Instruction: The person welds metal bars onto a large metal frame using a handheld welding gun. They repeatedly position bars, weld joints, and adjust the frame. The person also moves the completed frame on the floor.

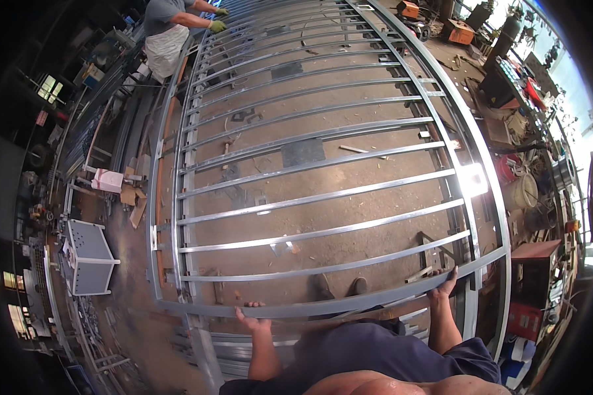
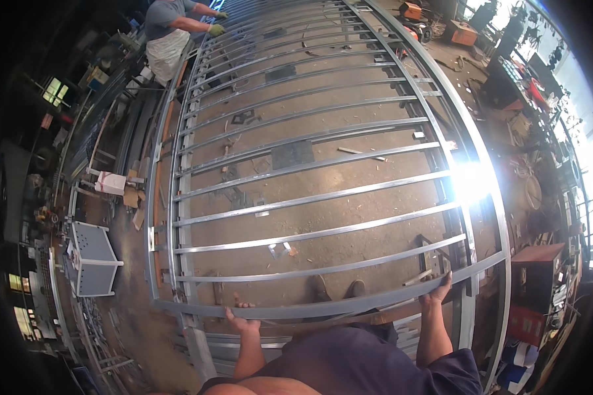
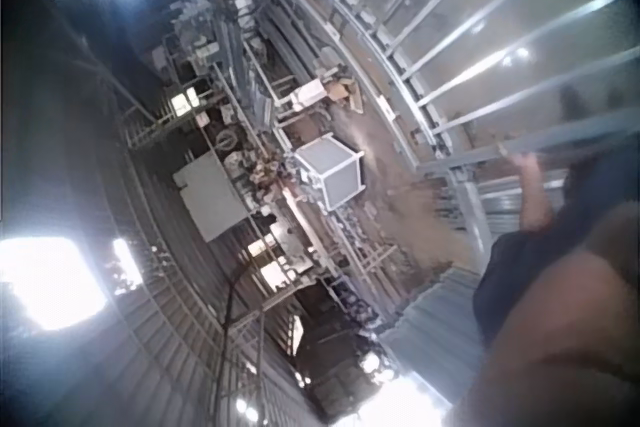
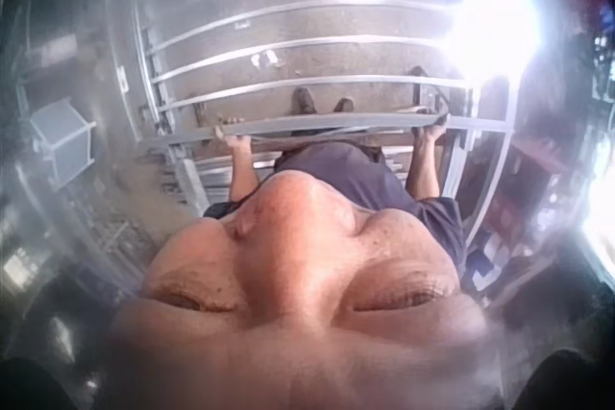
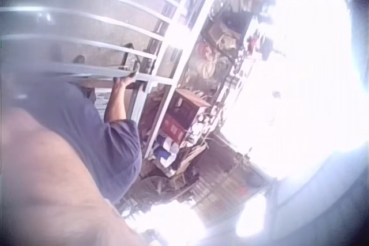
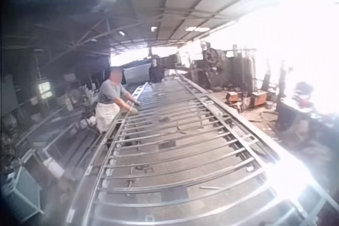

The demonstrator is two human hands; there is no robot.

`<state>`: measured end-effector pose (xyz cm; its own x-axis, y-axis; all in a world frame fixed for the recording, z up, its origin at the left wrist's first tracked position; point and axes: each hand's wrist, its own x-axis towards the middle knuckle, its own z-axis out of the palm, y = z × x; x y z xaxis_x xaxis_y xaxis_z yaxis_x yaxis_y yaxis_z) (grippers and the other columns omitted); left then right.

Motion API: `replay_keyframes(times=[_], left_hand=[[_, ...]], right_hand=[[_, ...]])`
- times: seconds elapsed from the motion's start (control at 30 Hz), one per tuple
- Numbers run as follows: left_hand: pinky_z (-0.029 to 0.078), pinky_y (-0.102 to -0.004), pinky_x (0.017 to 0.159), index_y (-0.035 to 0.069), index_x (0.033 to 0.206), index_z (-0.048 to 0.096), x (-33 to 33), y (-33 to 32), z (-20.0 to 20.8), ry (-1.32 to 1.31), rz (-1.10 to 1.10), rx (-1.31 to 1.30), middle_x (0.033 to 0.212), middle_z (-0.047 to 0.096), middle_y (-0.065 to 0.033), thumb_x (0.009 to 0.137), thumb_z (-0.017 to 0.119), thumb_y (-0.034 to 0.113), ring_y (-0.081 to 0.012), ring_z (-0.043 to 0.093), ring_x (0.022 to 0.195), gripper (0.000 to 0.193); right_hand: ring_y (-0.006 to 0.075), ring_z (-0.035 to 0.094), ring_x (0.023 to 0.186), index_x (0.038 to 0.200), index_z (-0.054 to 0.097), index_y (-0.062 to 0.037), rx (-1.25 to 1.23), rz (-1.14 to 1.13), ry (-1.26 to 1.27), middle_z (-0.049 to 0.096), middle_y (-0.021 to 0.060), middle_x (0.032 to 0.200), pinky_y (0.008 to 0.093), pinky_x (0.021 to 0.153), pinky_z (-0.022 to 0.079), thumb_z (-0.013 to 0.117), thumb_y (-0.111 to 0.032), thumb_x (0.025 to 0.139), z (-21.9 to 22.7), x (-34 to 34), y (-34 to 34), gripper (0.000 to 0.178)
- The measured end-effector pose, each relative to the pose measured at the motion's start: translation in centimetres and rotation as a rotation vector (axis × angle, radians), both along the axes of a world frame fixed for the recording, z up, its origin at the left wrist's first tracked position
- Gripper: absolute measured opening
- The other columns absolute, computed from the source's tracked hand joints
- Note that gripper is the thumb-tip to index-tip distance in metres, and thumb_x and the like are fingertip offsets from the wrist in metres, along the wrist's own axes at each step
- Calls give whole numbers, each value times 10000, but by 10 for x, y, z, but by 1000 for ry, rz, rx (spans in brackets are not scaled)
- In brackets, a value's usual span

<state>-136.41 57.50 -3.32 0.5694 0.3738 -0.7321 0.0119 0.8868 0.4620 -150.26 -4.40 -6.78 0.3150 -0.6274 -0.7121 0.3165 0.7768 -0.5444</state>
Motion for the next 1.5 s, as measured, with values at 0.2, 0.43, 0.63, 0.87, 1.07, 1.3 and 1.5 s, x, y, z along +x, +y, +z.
replay_keyframes(times=[0.2, 0.43, 0.63, 0.87, 1.07, 1.3, 1.5], left_hand=[[480, -379, 700, 109, 833, 533, -5, 7, -15, -10, 3, -18, 753, 521, -13, 964, 509, 613, -195, 516, 695, 521], [485, -375, 722, 100, 850, 549, 9, -7, 5, -73, -41, -18, 771, 560, -20, 970, 517, 588, -198, 544, 711, 503], [488, -337, 709, 106, 863, 560, -5, 3, 12, -51, -6, 44, 761, 551, -4, 977, 519, 591, -174, 535, 701, 500], [489, -339, 713, 119, 851, 553, -7, 1, 32, -37, -2, 86, 749, 556, 0, 980, 534, 567, -167, 532, 699, 466], [479, -340, 714, 117, 840, 542, -6, -7, 61, -52, 16, 87, 760, 563, -2, 980, 537, 559, -167, 530, 704, 464], [480, -351, 724, 98, 845, 523, -8, -2, 74, -55, 7, 103, 771, 557, -18, 982, 532, 552, -173, 538, 720, 474], [479, -350, 732, 104, 839, 505, -2, -3, 82, -36, 7, 107, 771, 543, -17, 982, 530, 557, -174, 537, 723, 475]], right_hand=[[230, 571, 624, 815, 537, -93, 10, -27, 38, 557, 52, 696, 379, 641, 535, 660, -715, 854, 8, 2, 5, 635], [233, 557, 656, 909, 528, -83, 3, -13, 45, 531, 55, 746, 392, 673, 535, 649, -678, 883, 23, 8, -6, 608], [248, 584, 634, 856, 533, -74, 42, -65, 71, 563, 60, 737, 408, 656, 550, 681, -697, 848, 18, 12, 6, 641], [261, 579, 648, 826, 531, -57, 44, 3, 37, 566, 84, 707, 384, 659, 538, 648, -715, 856, 20, 1, -1, 670], [271, 580, 651, 827, 543, -37, 73, 38, 22, 578, 104, 709, 384, 669, 539, 627, -717, 858, 30, -5, -8, 686], [254, 516, 720, 864, 461, -62, 53, 18, 40, 510, 96, 780, 424, 739, 499, 622, -630, 927, 48, 0, -5, 594], [240, 526, 699, 941, 469, -58, 43, 68, -50, 498, 79, 766, 401, 694, 499, 602, -636, 933, 53, -1, -1, 594]])
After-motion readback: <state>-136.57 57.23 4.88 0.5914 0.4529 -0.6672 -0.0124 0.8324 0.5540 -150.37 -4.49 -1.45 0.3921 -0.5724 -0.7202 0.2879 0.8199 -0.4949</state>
